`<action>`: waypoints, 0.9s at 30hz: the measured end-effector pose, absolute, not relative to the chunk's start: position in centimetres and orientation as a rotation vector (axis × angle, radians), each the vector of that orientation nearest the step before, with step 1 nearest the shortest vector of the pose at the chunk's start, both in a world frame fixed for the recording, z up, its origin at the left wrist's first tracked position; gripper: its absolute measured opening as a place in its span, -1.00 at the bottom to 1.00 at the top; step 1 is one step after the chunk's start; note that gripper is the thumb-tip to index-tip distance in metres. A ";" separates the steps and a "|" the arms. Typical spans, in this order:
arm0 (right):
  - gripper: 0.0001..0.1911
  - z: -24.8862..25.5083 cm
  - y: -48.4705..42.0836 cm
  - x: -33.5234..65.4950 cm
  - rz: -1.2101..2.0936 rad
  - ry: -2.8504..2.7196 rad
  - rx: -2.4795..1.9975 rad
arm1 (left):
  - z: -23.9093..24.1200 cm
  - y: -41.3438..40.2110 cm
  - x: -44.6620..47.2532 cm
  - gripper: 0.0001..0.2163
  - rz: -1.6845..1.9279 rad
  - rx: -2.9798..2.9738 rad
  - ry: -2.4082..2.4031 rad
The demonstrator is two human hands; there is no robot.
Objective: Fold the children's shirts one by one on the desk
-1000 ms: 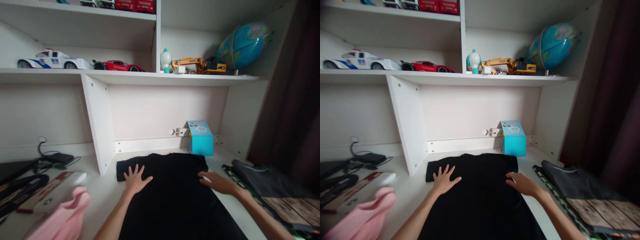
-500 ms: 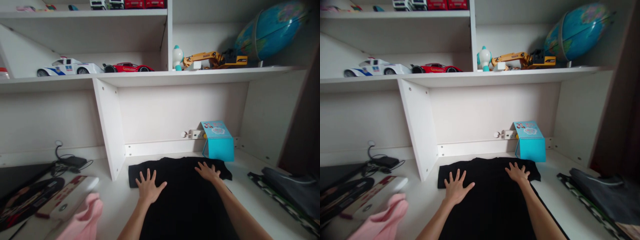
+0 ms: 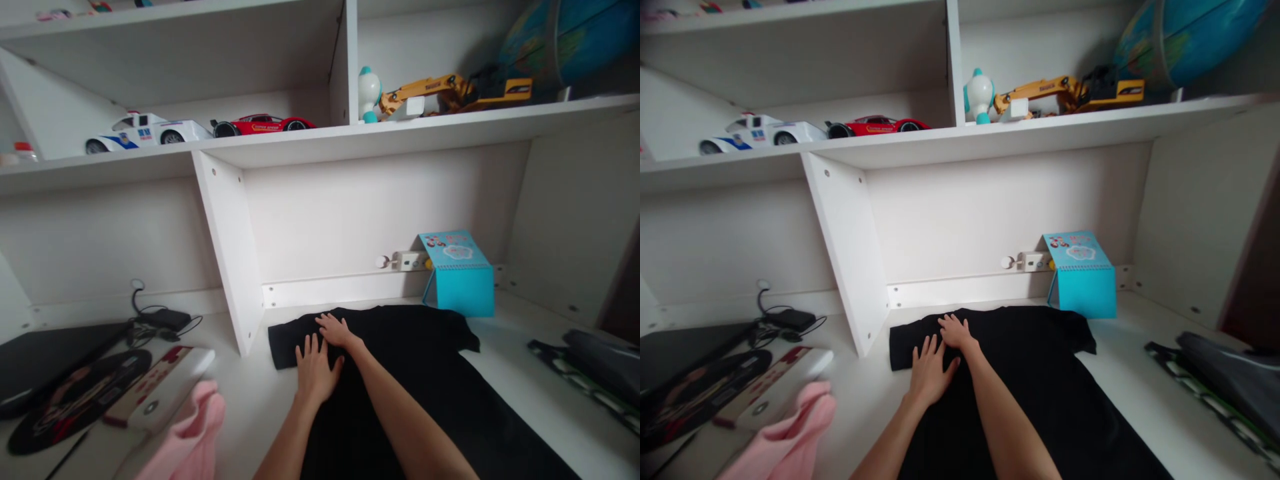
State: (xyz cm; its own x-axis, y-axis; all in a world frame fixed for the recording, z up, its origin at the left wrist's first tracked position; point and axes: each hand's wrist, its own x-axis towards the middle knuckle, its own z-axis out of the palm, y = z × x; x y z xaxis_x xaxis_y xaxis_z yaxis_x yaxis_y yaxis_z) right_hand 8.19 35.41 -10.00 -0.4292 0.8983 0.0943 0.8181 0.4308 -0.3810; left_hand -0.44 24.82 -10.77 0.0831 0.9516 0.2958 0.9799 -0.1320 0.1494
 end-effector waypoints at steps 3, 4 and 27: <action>-0.55 -10.1 35.0 9.6 0.365 -2.377 -1.499 | -11.3 25.2 -0.7 -0.41 -0.481 -2.260 -2.048; -0.54 -10.1 34.7 10.6 0.341 -2.359 -1.525 | -11.4 25.3 -0.7 -0.41 -0.471 -2.265 -2.052; -0.43 -9.6 12.8 23.6 0.174 -2.575 -1.640 | -11.1 25.8 -1.0 -0.33 -0.374 -2.421 -2.080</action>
State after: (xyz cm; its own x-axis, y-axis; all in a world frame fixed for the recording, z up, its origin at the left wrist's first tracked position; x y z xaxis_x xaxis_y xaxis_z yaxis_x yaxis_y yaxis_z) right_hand 23.64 12.80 -9.63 -0.4219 0.9066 0.0099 0.8971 0.4190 -0.1404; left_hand -1.01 25.79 -11.11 0.1360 0.9823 0.1285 0.9657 -0.1604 0.2043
